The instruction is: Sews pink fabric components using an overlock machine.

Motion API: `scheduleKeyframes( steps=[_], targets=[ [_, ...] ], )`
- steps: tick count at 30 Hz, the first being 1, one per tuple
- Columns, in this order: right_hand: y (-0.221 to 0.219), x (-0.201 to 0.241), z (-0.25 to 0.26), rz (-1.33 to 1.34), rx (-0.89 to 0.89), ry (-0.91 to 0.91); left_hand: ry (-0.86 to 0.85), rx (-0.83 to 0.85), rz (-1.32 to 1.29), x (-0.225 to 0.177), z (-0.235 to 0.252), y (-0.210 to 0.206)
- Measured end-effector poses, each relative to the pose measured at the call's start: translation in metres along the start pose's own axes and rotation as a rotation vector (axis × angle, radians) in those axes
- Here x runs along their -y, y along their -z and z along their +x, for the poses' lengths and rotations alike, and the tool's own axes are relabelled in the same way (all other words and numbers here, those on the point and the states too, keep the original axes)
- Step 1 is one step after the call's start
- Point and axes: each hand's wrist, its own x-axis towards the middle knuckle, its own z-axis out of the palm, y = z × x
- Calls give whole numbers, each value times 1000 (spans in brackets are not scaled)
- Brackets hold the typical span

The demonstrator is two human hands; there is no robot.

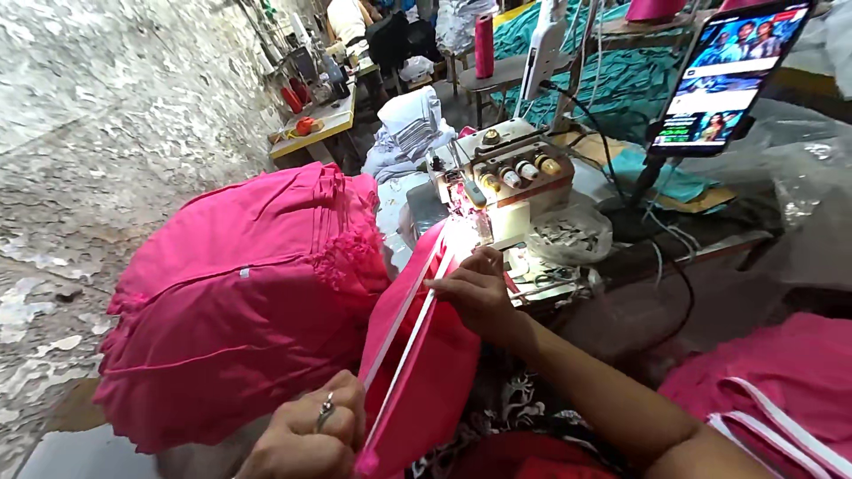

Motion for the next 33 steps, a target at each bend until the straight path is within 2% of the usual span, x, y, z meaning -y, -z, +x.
scheduleKeyframes(
  steps=[3,5,7,9,11,13,15,17,20,22,23,25,26,27,28,31,33],
  targets=[
    [18,2,-8,-87,53,4,-15,-23,135,-1,11,17],
    [38,9,-20,-118,137,-32,-43,-155,450,9,15,59],
    [51,18,-35,-160,201,-62,-16,-276,879,34,38,96],
    [56,22,-49,-190,232,-109,128,-259,1076,71,75,96],
    [58,18,-64,-250,238,-170,343,-139,1026,116,108,61],
    [68,10,-81,-333,266,-235,489,-5,925,157,130,8],
    [89,1,-97,-392,288,-301,627,164,865,168,144,-42],
    [107,-5,-103,-388,281,-349,738,196,881,163,150,-67],
    [100,-1,-97,-325,274,-396,874,144,920,156,144,-71],
    [84,1,-88,-214,314,-514,949,168,913,160,133,-66],
    [79,2,-80,-137,355,-597,924,153,917,165,125,-65],
    [76,7,-67,-64,407,-639,661,-13,985,176,101,-68],
    [77,9,-63,-73,401,-599,506,-119,1028,181,94,-70],
    [79,11,-60,-94,385,-552,428,-175,1042,180,94,-70],
    [80,12,-59,-109,369,-517,440,-164,1035,177,98,-69],
    [81,8,-64,-107,372,-511,747,36,932,168,113,-65],
    [78,1,-66,-90,378,-552,847,70,931,169,117,-59]
  ],
)
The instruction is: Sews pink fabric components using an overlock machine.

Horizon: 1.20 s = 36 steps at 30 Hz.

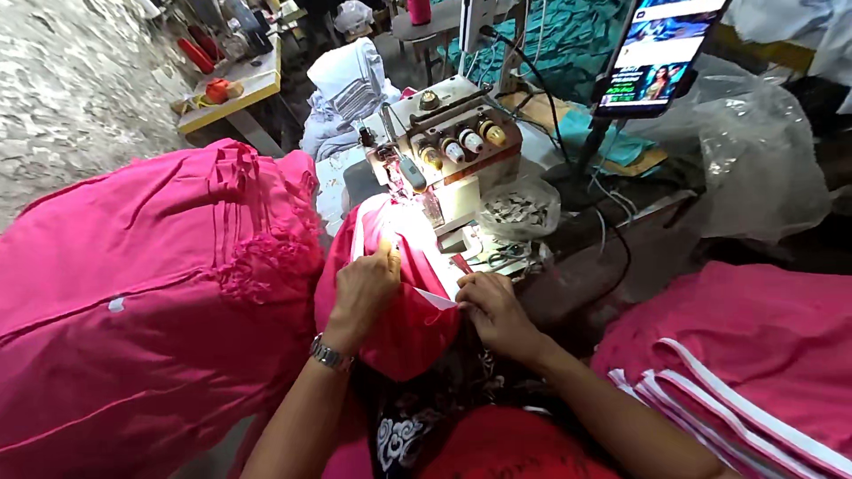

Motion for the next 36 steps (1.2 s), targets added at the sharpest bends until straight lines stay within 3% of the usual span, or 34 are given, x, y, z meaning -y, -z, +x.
scheduleKeyframes(
  steps=[4,13,16,27,29,31,33,36],
  targets=[
    [7,10,1,-74,-39,71,22,3,20,3,1,6],
    [0,-3,-30,-99,-74,19,67,113,95,-3,3,16],
    [-6,-10,-9,-47,-86,24,88,161,105,8,25,21],
    [-39,-38,76,41,-179,-59,17,57,-68,57,96,16],
    [-40,-38,89,41,-164,-79,28,68,-148,75,113,31],
    [-38,-39,100,30,-141,-73,21,-77,-204,88,106,70],
    [-31,-39,112,-14,-90,-40,-128,-269,-155,93,81,123],
    [-18,-36,122,-74,80,-11,-404,-410,-41,57,12,171]
  ],
)
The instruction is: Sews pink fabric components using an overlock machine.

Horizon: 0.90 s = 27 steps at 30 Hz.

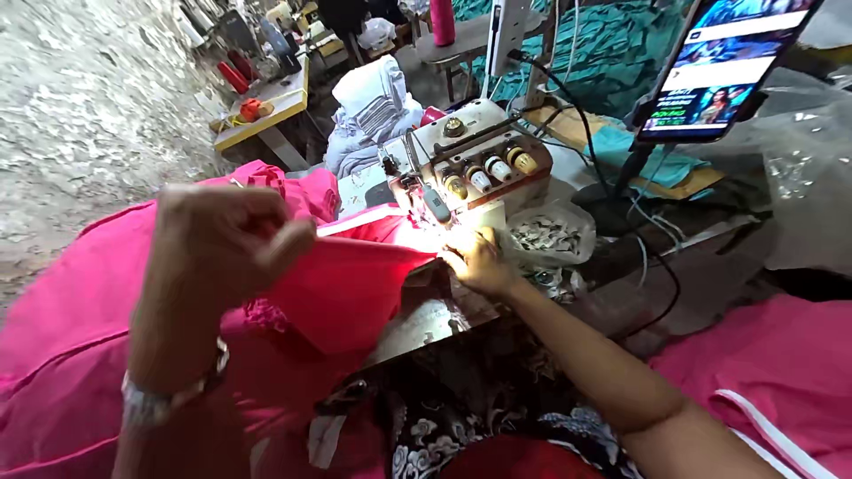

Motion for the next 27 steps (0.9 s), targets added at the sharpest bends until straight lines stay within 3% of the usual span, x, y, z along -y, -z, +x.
scheduleKeyframes(
  steps=[3,6,9,12,15,20,23,27],
  targets=[
    [6,3,-2,-25,108,-43,-218,61,-73,-81,-60,-14],
    [-14,-7,-12,26,-61,-45,-366,179,-188,-141,-109,-74],
    [-29,-12,-20,126,-152,-97,-392,222,-232,-166,-143,-145],
    [-34,-15,-25,259,-204,-127,-369,205,-201,-170,-157,-180],
    [-30,-13,-26,359,-216,-211,-328,155,-129,-166,-150,-178],
    [-16,4,-28,447,-38,-411,-199,55,-57,-155,-117,-168],
    [-26,14,-52,661,1,-418,-139,73,0,-149,-98,-166],
    [-26,44,-83,665,110,-398,-71,151,59,-138,-73,-167]
  ],
)
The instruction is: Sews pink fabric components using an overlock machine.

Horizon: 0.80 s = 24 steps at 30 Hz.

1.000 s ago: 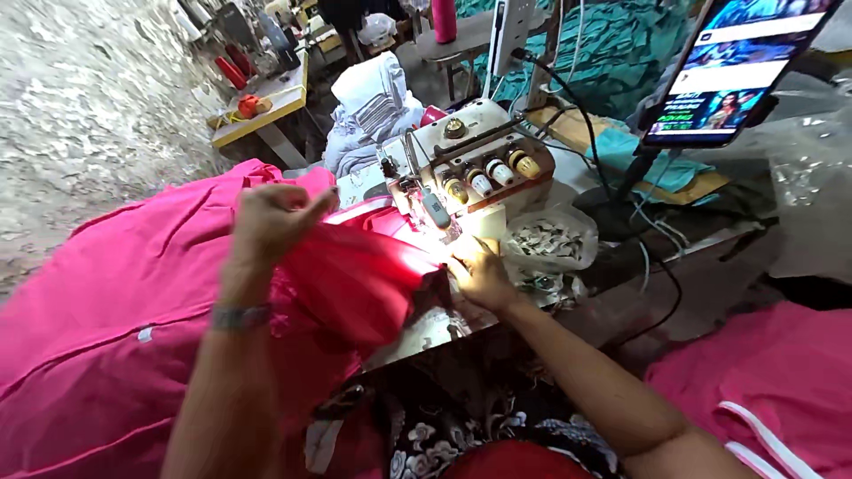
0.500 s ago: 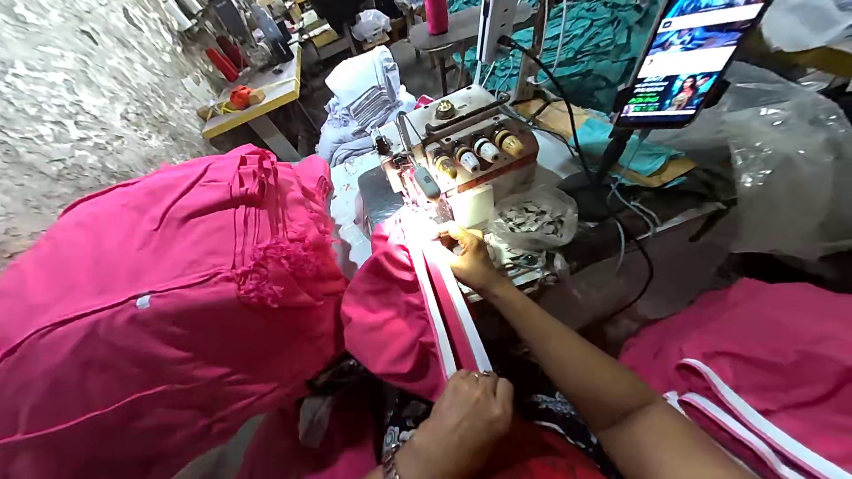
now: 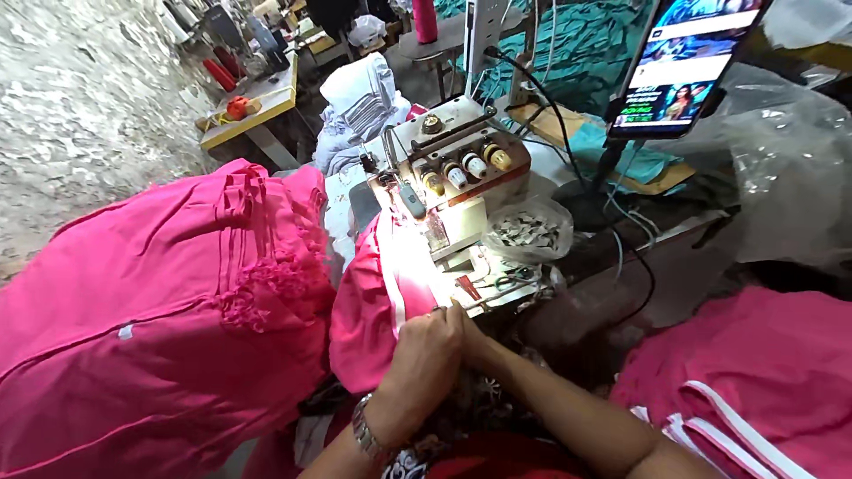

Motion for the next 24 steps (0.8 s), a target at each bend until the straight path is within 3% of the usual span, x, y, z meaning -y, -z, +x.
scheduleKeyframes(
  steps=[7,11,16,19,20,23,24],
  targets=[
    [-28,-11,-12,-189,154,325,116,263,109,13,43,9],
    [-30,2,-13,-112,257,367,160,245,232,16,61,2],
    [-37,-13,-21,-61,224,466,247,261,332,0,60,-4],
    [-45,-29,-23,-85,168,466,346,529,285,-20,73,21],
    [-45,-29,-23,-82,169,451,328,501,295,-18,71,18],
    [-35,-13,-17,-50,204,422,155,71,378,12,56,-10],
    [-34,-9,-15,-44,186,426,141,28,369,20,57,-11]
  ],
)
